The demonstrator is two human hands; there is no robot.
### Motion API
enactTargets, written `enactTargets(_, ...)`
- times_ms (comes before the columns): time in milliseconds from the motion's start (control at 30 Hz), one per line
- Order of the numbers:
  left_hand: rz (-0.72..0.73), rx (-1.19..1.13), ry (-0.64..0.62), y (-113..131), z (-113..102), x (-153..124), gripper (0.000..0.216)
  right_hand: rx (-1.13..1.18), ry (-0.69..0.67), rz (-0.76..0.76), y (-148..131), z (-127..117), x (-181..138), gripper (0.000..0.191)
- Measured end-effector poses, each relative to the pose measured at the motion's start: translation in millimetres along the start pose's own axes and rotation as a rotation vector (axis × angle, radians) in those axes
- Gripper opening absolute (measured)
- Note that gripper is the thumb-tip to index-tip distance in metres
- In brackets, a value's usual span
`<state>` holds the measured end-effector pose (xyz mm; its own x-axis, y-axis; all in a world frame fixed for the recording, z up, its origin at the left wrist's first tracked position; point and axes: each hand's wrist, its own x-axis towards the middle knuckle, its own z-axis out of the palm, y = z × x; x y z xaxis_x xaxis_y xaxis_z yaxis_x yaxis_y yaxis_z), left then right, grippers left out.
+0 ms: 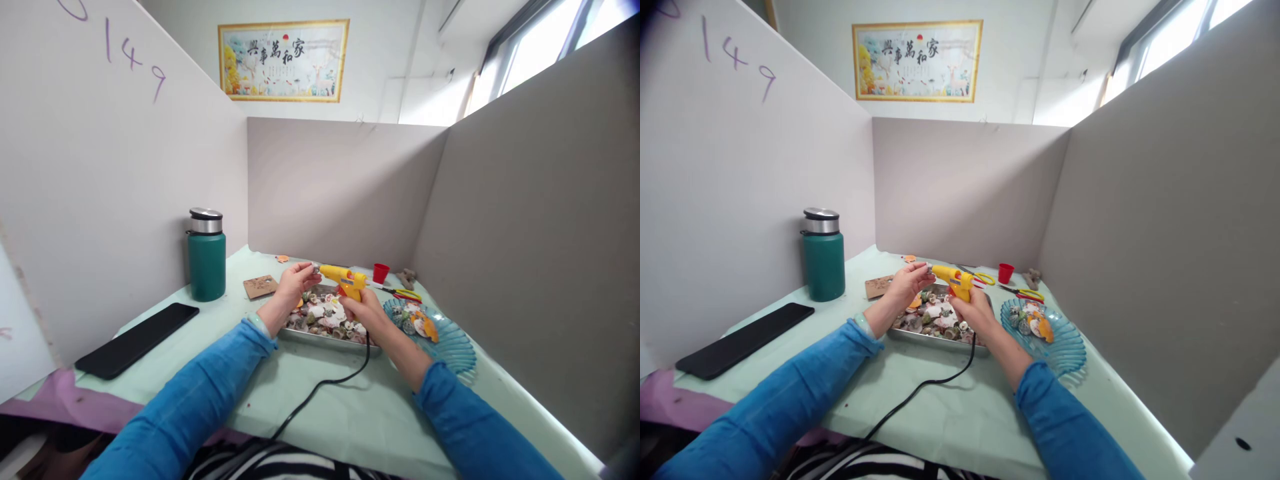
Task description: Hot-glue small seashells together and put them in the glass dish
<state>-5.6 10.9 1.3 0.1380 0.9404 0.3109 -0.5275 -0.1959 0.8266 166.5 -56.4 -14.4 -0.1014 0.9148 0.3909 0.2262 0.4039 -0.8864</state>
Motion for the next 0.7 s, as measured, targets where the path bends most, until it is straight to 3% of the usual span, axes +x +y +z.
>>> enactTargets(700,0.022,0.020,-0.050,-2.2,-0.6,-0.5,0.027,0.010,0.058,0.025,-6.2,2.1,-2.1,0.027)
